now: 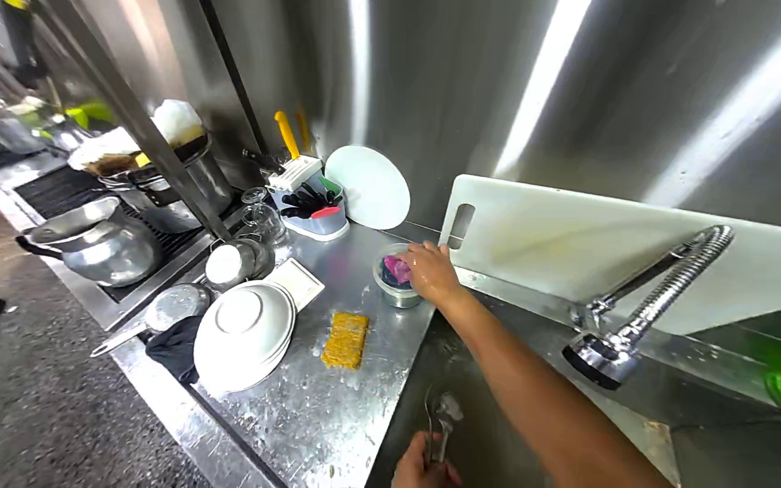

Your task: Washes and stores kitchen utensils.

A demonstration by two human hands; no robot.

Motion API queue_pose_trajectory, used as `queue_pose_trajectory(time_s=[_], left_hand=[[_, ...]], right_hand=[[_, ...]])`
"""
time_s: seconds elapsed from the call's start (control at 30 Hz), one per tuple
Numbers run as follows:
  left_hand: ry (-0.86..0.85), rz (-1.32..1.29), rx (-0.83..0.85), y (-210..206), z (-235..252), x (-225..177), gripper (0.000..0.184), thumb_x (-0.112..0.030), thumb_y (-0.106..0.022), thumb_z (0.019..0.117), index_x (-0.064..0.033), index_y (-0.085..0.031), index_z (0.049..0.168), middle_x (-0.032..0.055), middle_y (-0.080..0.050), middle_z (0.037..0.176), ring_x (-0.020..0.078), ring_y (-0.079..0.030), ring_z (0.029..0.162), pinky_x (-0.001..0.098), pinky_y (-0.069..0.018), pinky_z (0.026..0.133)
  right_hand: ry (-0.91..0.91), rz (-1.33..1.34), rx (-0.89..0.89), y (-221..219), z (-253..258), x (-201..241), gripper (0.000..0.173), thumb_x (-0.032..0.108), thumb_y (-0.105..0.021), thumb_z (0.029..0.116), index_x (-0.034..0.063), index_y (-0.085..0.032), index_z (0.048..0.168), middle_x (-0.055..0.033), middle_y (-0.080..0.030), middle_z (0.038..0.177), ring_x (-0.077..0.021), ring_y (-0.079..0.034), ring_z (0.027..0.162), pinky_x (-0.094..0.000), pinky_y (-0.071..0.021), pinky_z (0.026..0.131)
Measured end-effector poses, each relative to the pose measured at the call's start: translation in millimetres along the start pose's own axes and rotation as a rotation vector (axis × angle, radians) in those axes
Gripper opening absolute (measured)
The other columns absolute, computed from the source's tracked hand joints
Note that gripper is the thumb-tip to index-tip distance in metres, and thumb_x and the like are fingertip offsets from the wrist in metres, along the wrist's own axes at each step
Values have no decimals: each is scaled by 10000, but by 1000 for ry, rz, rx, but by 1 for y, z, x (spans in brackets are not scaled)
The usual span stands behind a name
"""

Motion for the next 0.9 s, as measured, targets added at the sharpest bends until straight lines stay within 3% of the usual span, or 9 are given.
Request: queue_pose_trajectory(time_s=[0.13,0.3,0.37,0.47,0.53,0.6,0.7,0.8,0.9], left_hand=[[18,-201,30,2,5,-9,373,-26,-391,1067,6,-411,1439,67,-672,901,104,-628,601,274,-571,580],[-136,-48,-4,-18,13,-13,205,-91,-440,1049,8,-614,1089,-17,-596,688,42,-523,526,228,-471,512],[-200,101,29,-28,6,-14,279,-110,-433,1066,38,-589,1243,18,-594,790,63,-524,599,260,-485,579],[-212,259,36,-36,-1,-28,304,-105,-412,1073,52,-538,1302,36,-593,772,85,-529,561,276,-492,543],[-175,329,88,-38,-8,-36,295,-98,-396,1075,61,-517,1291,37,-581,782,88,-521,567,274,-481,547],[-186,352,116,-41,-18,-36,292,-80,-388,1066,76,-524,1272,30,-586,775,76,-510,569,264,-469,557],[-205,324,105,-39,-19,-39,266,-85,-369,1076,62,-536,1221,-12,-636,746,3,-482,518,195,-434,520],[-197,394,73,-42,-11,-38,280,-115,-400,1079,72,-579,1185,13,-604,697,58,-519,531,252,-477,551],[-209,513,86,-48,-16,-33,288,-116,-393,1087,90,-575,1176,56,-625,735,100,-565,592,286,-510,612]], right_hand=[[-38,301,-265,17,-106,9,543,146,-746,907,106,-591,1425,-211,-668,1203,-403,-643,1102,-636,-486,929],[69,257,-391,-44,-231,13,358,272,-631,884,156,-766,1195,-157,-700,1007,-365,-669,988,-614,-478,944],[104,183,-550,-59,-237,-1,310,246,-575,912,100,-774,1101,-177,-701,1027,-415,-669,1073,-725,-384,1041],[-41,309,-560,-47,-232,-7,280,100,-575,931,-56,-700,1128,-242,-690,1202,-441,-602,1261,-647,-361,1142],[-348,452,-480,-25,-223,-16,304,56,-539,987,-112,-636,1220,-263,-686,1184,-393,-662,1154,-522,-497,1046],[-609,551,-457,-7,-219,-37,321,101,-512,1033,-126,-614,1236,-294,-689,1078,-411,-690,1012,-542,-532,931],[-468,553,-722,-9,-245,-35,331,81,-515,988,-144,-567,1224,-232,-692,969,-320,-711,834,-478,-593,776],[-124,490,-756,-41,-276,0,416,11,-518,925,-81,-608,1320,-218,-660,1319,-365,-639,1234,-541,-472,1085],[-186,498,-665,-55,-273,-7,438,-34,-506,909,-49,-642,1326,-264,-588,1415,-479,-527,1347,-670,-355,1138]])
Point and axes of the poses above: each hand's wrist, its own z-axis towards the middle knuckle, its own y-axis out of the back of the hand, x = y × z, the point moved 1 cm from there along z, towards the middle knuckle
